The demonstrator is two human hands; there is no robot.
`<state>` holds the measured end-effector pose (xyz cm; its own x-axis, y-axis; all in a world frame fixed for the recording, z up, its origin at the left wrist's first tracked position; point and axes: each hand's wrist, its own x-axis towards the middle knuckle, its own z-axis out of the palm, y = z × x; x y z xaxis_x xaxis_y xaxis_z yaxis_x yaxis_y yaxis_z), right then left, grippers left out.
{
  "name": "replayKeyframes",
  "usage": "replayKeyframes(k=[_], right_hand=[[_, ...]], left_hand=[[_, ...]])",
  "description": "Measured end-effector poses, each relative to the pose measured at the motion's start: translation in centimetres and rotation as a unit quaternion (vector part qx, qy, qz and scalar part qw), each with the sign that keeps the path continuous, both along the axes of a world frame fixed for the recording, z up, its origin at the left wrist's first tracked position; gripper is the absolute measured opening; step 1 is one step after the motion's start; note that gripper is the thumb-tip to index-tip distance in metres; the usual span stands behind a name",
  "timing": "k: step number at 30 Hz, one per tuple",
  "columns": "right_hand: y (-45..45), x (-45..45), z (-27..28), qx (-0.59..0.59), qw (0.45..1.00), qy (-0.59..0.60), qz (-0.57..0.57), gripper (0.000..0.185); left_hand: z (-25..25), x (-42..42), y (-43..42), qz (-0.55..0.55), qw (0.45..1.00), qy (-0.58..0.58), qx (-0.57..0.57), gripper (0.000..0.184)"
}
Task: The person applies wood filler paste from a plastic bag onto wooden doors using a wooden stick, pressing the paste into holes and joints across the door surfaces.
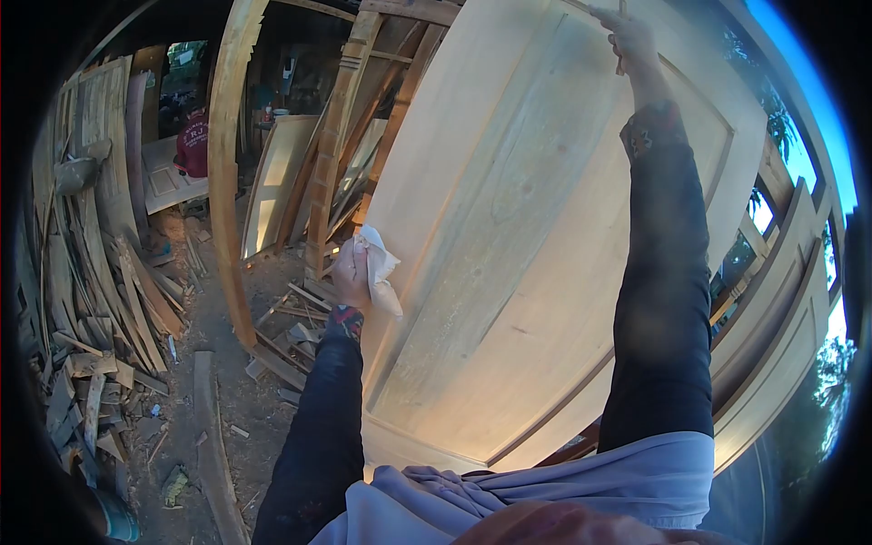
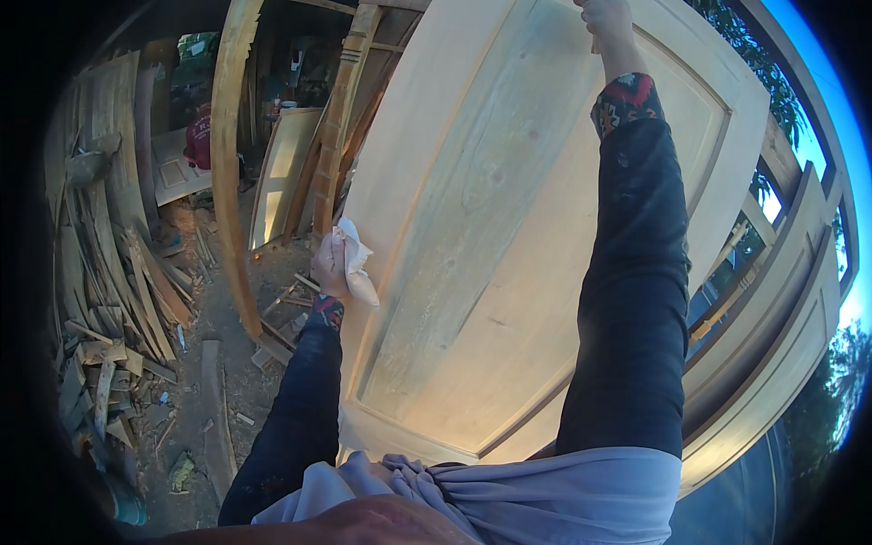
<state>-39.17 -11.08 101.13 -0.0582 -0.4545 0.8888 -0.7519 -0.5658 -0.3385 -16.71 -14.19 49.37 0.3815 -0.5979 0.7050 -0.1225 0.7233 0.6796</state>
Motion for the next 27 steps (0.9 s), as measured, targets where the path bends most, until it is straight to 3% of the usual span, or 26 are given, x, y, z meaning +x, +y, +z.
replayKeyframes(k=[1, 4, 7, 13, 16, 19, 22, 25, 27], right_hand=[[-1.0, -0.8, 1.0, -0.008, 1.0, 0.014, 0.01, 0.024], [-5.0, -3.4, 3.9, -0.175, 0.937, 0.303, 0.015, 0.022], [-3.9, -0.3, 3.5, -0.086, 0.986, 0.11, -0.095, 0.024], [-5.5, 2.7, 3.0, -0.107, 0.966, 0.073, -0.224, 0.025], [-6.1, 3.8, 2.4, -0.098, 0.982, 0.001, -0.162, 0.022], [-6.4, 4.1, 3.4, 0.017, 0.992, -0.06, -0.106, 0.021], [-6.6, 4.0, 2.6, 0.002, 0.999, -0.044, -0.014, 0.024], [-3.5, 6.2, -0.2, 0.06, 0.994, -0.015, -0.085, 0.027], [-0.8, 8.7, -3.6, 0.139, 0.989, -0.01, -0.049, 0.028]], left_hand=[[-0.2, 0.0, -0.1, -0.013, 1.0, -0.006, 0.012, 0.036], [-0.2, 0.0, -0.2, -0.001, 1.0, -0.008, 0.003, 0.035], [-0.5, 0.0, -0.6, -0.009, 1.0, -0.002, -0.007, 0.035], [-0.1, 0.1, -0.1, -0.008, 1.0, 0.001, -0.007, 0.033], [0.0, 0.3, 0.0, -0.015, 1.0, -0.002, -0.004, 0.032], [0.1, 0.2, 0.0, 0.0, 1.0, 0.0, -0.008, 0.032], [0.2, 0.2, 0.1, 0.001, 1.0, 0.006, -0.008, 0.031], [0.3, 0.3, 0.3, -0.007, 1.0, 0.004, -0.014, 0.031], [0.0, 0.3, 0.0, -0.008, 1.0, 0.001, -0.013, 0.032]])
